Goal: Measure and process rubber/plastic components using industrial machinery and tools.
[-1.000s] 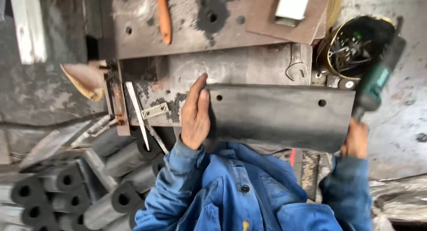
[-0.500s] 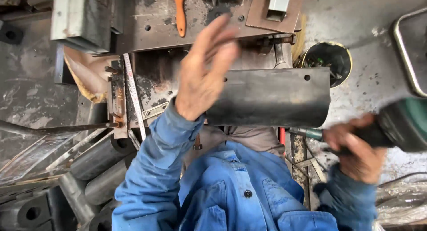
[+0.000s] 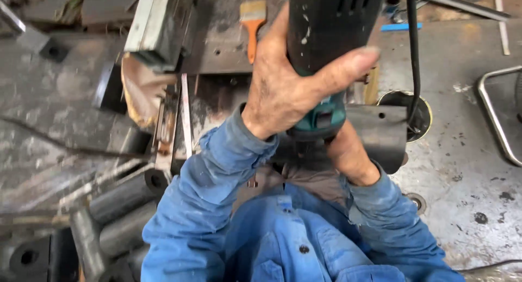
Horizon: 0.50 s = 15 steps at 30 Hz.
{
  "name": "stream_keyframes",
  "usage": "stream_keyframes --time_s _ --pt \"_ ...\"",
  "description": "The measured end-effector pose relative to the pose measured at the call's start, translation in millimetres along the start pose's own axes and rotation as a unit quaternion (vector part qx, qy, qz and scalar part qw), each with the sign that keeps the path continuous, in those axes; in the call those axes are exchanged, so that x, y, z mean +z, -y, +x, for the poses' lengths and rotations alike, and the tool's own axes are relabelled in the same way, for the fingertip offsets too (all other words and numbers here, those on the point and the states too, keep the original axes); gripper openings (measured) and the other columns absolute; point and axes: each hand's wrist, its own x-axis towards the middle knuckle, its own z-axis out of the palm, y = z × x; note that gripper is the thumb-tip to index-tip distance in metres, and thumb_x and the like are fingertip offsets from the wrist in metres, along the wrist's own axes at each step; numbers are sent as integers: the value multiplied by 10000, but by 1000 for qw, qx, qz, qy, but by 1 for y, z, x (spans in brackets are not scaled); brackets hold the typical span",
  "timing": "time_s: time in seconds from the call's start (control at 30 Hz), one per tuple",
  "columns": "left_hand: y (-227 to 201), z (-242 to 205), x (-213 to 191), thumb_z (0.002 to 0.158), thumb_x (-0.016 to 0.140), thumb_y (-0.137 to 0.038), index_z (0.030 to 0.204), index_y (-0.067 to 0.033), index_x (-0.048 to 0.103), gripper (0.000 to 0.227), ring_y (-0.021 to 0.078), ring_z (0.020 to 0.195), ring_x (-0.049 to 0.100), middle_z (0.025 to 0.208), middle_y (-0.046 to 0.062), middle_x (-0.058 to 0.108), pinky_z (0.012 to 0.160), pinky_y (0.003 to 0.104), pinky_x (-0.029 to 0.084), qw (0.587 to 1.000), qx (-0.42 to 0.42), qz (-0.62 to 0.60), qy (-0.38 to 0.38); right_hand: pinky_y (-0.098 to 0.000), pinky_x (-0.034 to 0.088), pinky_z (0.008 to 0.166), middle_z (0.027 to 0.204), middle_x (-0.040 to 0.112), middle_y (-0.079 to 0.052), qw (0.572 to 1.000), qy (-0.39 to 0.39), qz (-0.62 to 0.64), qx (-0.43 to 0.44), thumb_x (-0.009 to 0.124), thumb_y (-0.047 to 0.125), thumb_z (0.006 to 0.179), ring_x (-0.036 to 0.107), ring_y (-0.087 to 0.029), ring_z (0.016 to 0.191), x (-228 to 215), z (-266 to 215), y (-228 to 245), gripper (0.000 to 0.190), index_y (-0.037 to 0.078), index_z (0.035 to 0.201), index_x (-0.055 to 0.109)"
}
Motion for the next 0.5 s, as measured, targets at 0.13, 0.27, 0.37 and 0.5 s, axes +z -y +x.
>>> stream_keyframes --time_s 0.13,0.27,0.37,0.5 --pt "-1 -8 -1 990 895 -237 1290 -88 550 481 92 1035 763 1151 20 721 932 231 627 996 67 50 -42 -331 454 1129 1388 591 -35 980 1 152 -132 585 669 966 547 -146 1308 18 12 2 751 64 1409 534" --pt "10 -9 0 903 868 -290 1282 -65 608 511 133 1025 809 1185 77 766 907 263 604 998 -53 13 -19 -365 446 1144 1394 559 -64 971 -62 205 -109 717 656 973 533 -181 1320 9 26 -18 849 27 1495 488" --pt "71 -27 5 1169 577 -196 1639 -188 282 555 109 1396 563 1610 42 431 1144 169 495 935 114 320 98 -365 457 1136 1465 543 -39 972 -54 153 -169 755 689 892 532 -168 1330 7 30 -5 946 96 1550 424" --pt "79 -15 20 1099 644 -306 1530 -201 376 518 99 1296 608 1490 18 502 1081 190 512 955 117 268 51 -338 474 1151 1403 584 -62 975 8 143 -171 743 670 921 568 -171 1316 -30 45 -29 880 67 1514 500"
